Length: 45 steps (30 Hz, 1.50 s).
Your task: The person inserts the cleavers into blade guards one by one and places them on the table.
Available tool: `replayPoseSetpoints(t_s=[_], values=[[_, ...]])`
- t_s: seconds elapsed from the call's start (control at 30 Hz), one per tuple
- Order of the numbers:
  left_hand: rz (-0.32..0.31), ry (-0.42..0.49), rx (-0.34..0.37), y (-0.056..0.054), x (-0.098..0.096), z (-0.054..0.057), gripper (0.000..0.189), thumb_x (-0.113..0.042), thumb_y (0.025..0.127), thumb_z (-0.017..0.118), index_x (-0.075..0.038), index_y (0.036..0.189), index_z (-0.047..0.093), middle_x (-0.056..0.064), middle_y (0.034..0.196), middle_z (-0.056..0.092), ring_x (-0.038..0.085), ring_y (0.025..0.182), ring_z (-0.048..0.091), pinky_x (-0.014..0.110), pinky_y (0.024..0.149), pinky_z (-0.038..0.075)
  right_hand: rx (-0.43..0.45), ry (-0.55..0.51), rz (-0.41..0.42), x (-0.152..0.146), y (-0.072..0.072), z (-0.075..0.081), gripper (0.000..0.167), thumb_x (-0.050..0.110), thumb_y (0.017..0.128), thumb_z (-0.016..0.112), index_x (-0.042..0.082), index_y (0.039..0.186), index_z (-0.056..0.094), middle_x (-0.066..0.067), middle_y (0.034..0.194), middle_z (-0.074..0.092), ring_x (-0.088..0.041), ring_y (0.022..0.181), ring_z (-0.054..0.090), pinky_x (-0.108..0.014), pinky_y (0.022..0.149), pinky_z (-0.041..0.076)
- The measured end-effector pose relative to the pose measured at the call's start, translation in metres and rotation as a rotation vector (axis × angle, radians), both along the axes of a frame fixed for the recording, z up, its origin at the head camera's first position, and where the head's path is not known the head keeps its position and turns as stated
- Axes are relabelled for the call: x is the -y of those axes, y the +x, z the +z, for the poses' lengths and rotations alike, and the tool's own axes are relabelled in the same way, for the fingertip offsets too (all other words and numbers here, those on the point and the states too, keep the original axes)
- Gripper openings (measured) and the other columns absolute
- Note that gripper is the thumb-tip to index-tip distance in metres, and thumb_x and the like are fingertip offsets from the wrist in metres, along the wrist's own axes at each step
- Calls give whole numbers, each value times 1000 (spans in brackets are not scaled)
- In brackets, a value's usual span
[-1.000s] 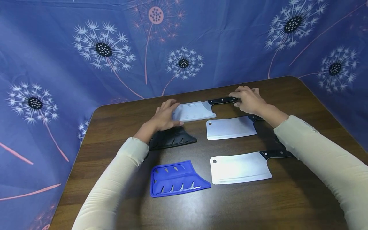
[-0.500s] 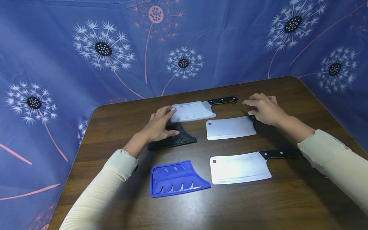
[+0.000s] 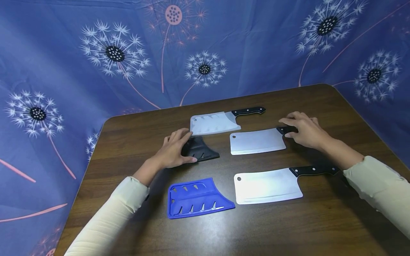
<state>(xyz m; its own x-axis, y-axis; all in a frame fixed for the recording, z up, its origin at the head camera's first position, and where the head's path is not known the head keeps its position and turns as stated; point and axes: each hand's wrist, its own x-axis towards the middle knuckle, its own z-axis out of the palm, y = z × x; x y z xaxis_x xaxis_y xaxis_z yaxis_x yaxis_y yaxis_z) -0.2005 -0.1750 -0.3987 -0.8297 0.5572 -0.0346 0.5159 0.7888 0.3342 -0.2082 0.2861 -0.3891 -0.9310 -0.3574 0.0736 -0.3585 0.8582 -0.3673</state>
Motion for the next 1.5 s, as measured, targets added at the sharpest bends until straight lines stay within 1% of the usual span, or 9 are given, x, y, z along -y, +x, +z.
replayPoseSetpoints(t_s=[0.2, 0.33, 0.47, 0.8, 1.03, 1.13, 1.33, 1.4, 1.5], values=[[40, -9, 31, 8, 7, -7, 99, -56, 77, 72, -14, 153, 24, 11, 155, 18, 30, 140, 17, 61, 101, 18, 23, 12, -13, -8, 3, -5, 59, 0, 81, 73, 2, 137, 52, -29, 132, 43, -48, 124, 35, -73, 92, 17], [67, -40, 63, 12, 9, -10, 104, -58, 76, 72, -16, 155, 19, 11, 155, 16, 33, 140, 15, 62, 98, 21, 34, 27, -21, -14, 3, -8, 60, 0, 81, 72, 2, 137, 51, -30, 133, 42, -49, 124, 34, -74, 93, 15], [79, -61, 75, 12, 10, -13, 107, -60, 74, 73, -16, 155, 17, 12, 155, 15, 35, 139, 15, 61, 94, 23, 43, 37, -36, -18, 1, -11, 60, 0, 82, 72, 2, 137, 51, -31, 133, 42, -50, 125, 33, -75, 93, 13], [102, -89, 88, 10, 14, -12, 110, -59, 73, 74, -15, 155, 17, 13, 154, 17, 36, 138, 18, 61, 92, 25, 70, 53, -52, -27, -5, -17, 57, 1, 83, 71, 4, 137, 53, -29, 132, 42, -50, 124, 32, -74, 91, 15], [82, -100, 113, 6, 15, -11, 104, -58, 76, 73, -12, 154, 21, 13, 152, 23, 33, 136, 24, 60, 95, 26, 64, 83, -37, -27, -5, -19, 50, -2, 85, 67, 4, 134, 56, -27, 123, 47, -47, 116, 38, -76, 85, 22], [84, -92, 142, 3, 14, -8, 105, -55, 74, 76, -11, 153, 23, 13, 150, 24, 33, 134, 24, 60, 95, 25, 37, 97, -37, -27, -6, -20, 48, -5, 84, 66, 5, 131, 58, -26, 120, 50, -45, 111, 42, -74, 83, 28], [96, -82, 209, -5, 12, -2, 110, -49, 66, 84, -9, 152, 28, 13, 146, 26, 34, 132, 23, 66, 96, 22, -20, 94, -34, -28, -6, -23, 45, -9, 82, 66, 3, 126, 63, -24, 113, 56, -41, 101, 48, -63, 77, 39], [101, -80, 219, -7, 11, -1, 110, -48, 64, 86, -10, 151, 30, 13, 146, 27, 34, 131, 24, 67, 95, 22, -22, 84, -38, -27, -5, -24, 46, -12, 80, 65, 2, 125, 63, -26, 114, 56, -42, 102, 48, -64, 78, 39], [110, -72, 230, -8, 10, 0, 109, -46, 62, 88, -11, 150, 33, 14, 146, 27, 34, 131, 24, 68, 95, 22, -6, 75, -47, -28, -5, -25, 52, -18, 77, 60, 0, 125, 62, -30, 119, 52, -46, 107, 45, -71, 83, 35]])
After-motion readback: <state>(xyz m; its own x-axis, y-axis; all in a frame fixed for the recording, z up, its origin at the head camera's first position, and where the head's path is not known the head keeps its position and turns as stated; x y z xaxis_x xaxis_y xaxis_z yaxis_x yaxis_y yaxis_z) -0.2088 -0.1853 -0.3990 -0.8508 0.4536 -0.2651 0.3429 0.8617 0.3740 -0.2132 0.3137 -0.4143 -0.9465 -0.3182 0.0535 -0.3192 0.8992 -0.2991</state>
